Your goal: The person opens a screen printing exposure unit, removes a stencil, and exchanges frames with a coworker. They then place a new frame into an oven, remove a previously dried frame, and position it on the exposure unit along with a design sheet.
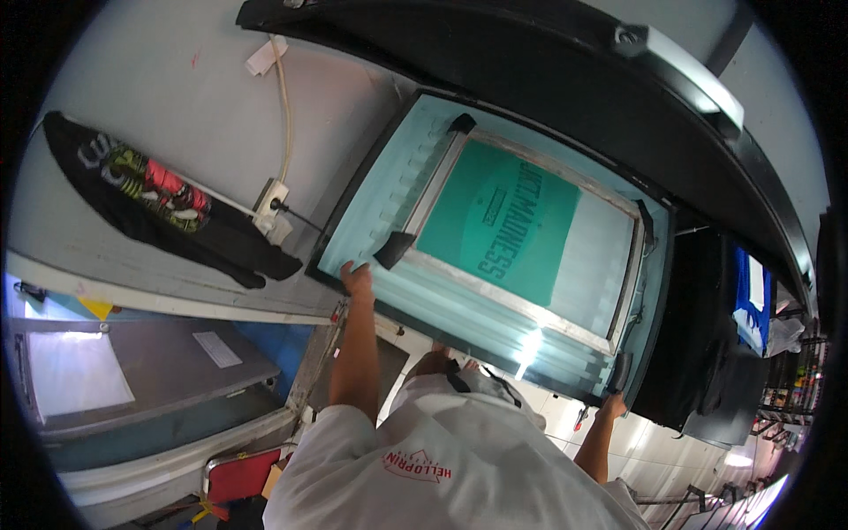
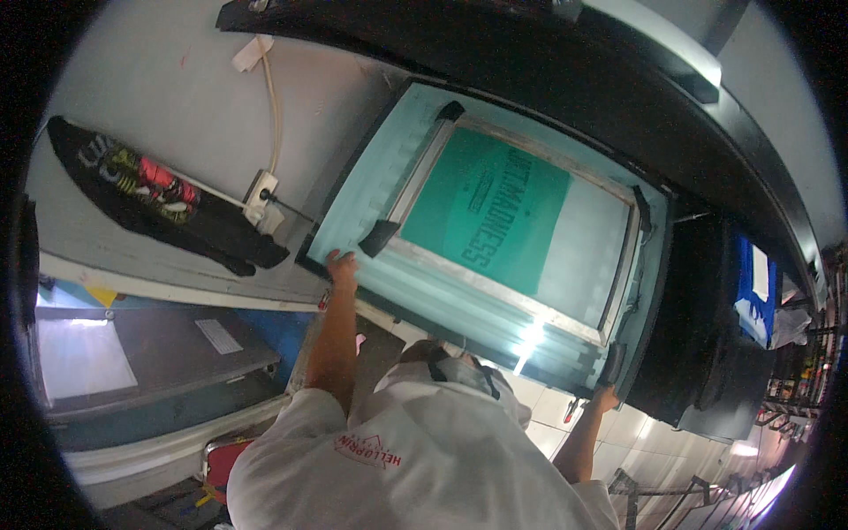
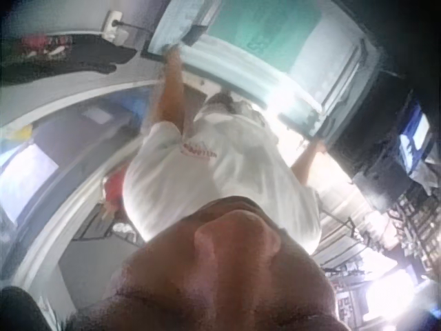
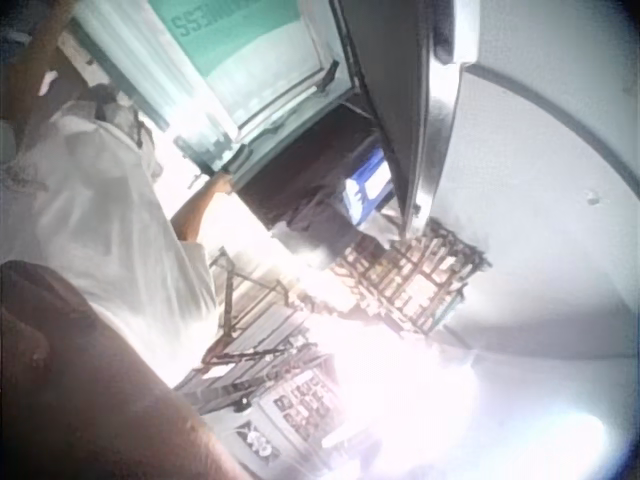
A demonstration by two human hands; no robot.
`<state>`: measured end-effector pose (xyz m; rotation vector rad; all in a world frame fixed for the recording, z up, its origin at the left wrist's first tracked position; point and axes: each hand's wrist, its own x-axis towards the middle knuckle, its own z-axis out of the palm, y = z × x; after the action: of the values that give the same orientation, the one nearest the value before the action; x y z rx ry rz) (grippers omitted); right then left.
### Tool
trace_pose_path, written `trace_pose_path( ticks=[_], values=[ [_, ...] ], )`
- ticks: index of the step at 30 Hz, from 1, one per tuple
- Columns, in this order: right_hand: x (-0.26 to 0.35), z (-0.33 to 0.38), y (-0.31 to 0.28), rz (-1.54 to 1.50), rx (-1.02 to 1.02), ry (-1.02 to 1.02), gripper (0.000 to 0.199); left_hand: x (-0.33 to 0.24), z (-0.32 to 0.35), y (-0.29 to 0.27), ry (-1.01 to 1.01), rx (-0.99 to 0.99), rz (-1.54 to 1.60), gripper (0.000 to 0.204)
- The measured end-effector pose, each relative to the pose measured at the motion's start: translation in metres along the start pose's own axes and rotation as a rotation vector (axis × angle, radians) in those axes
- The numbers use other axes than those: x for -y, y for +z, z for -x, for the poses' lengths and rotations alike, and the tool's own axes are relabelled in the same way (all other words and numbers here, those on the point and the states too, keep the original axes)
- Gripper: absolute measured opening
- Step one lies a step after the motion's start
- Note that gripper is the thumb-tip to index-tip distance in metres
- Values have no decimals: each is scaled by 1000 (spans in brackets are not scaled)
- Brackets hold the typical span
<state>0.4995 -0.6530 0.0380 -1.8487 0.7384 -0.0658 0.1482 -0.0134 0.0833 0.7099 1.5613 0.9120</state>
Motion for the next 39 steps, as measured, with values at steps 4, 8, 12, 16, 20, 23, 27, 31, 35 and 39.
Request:
trace_pose_path(
  ticks=[4, 8, 12, 16, 20, 23, 27, 31, 35, 39],
  values=[
    [-5, 0, -7, -11, 4, 21, 28, 25, -41, -27, 128, 8, -45, 52],
    [-16, -8, -14, -88, -93, 97, 22, -10, 12, 20, -23, 98, -234, 53],
    [-16, -14, -9, 10, 36, 110, 25, -12, -7, 9, 104, 46, -175, 53],
    [-18, -15, -16, -2, -24, 162, 31, -19, -13, -11, 335, -81, -470, 55],
    [-3, 6, -4, 21, -63, 230, 30, -32, -22, 2, 678, -513, -947, 59],
    [-10, -18, -66, 116, -189, 78, 36, -37, -50, 96, 918, -311, -744, 52],
    [36, 32, -35, 745, -161, -82, 64, -93, -119, 247, 406, 608, -199, 43],
    [55, 52, -76, 765, -228, -125, 67, -131, -95, 365, 77, 863, -247, 55],
    [99, 61, -47, 660, -113, -120, 65, -143, -151, 386, -89, 891, -161, 68],
    [97, 31, -41, 448, 65, -356, 47, -126, -129, 378, -136, 665, 271, 68]
  ],
)
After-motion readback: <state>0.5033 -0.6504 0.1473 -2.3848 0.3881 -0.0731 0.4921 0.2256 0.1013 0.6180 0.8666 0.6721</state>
